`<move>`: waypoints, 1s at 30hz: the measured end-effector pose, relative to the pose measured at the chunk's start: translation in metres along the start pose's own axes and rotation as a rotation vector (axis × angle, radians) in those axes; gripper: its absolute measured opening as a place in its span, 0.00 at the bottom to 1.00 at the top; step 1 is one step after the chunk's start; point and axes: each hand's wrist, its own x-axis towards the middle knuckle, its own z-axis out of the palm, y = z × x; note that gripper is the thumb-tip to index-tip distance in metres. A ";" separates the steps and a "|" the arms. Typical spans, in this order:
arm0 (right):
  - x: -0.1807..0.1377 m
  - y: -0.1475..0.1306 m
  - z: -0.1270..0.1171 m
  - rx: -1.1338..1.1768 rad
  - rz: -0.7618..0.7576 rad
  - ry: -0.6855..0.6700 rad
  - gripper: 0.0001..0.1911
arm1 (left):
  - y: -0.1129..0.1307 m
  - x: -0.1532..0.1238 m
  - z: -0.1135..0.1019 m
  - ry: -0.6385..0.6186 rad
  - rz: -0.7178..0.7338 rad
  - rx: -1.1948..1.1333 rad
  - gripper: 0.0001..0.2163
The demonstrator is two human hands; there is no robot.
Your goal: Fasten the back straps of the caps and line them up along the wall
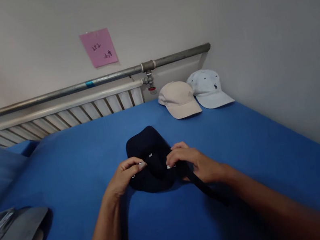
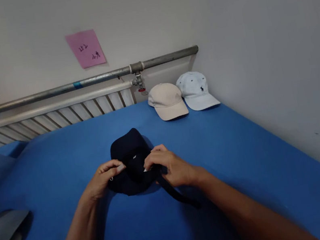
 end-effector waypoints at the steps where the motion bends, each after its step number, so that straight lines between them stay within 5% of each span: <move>1: 0.001 -0.005 0.000 0.035 -0.027 0.010 0.11 | -0.001 0.001 -0.001 0.018 0.017 -0.016 0.04; 6: 0.000 -0.029 0.002 0.093 0.023 -0.051 0.10 | 0.000 -0.001 0.001 -0.025 -0.033 -0.096 0.06; 15: -0.004 -0.020 0.030 0.583 0.615 -0.208 0.08 | 0.011 -0.010 0.009 -0.125 -0.084 -0.294 0.10; 18: -0.005 -0.017 0.039 0.595 0.628 -0.235 0.09 | 0.010 -0.009 0.009 -0.130 -0.088 -0.317 0.10; 25: -0.001 -0.024 0.029 0.763 0.608 -0.064 0.05 | 0.005 -0.006 0.008 -0.048 -0.119 -0.336 0.10; 30: 0.001 -0.030 0.014 0.750 0.593 -0.151 0.13 | 0.006 -0.007 0.009 -0.064 -0.135 -0.302 0.08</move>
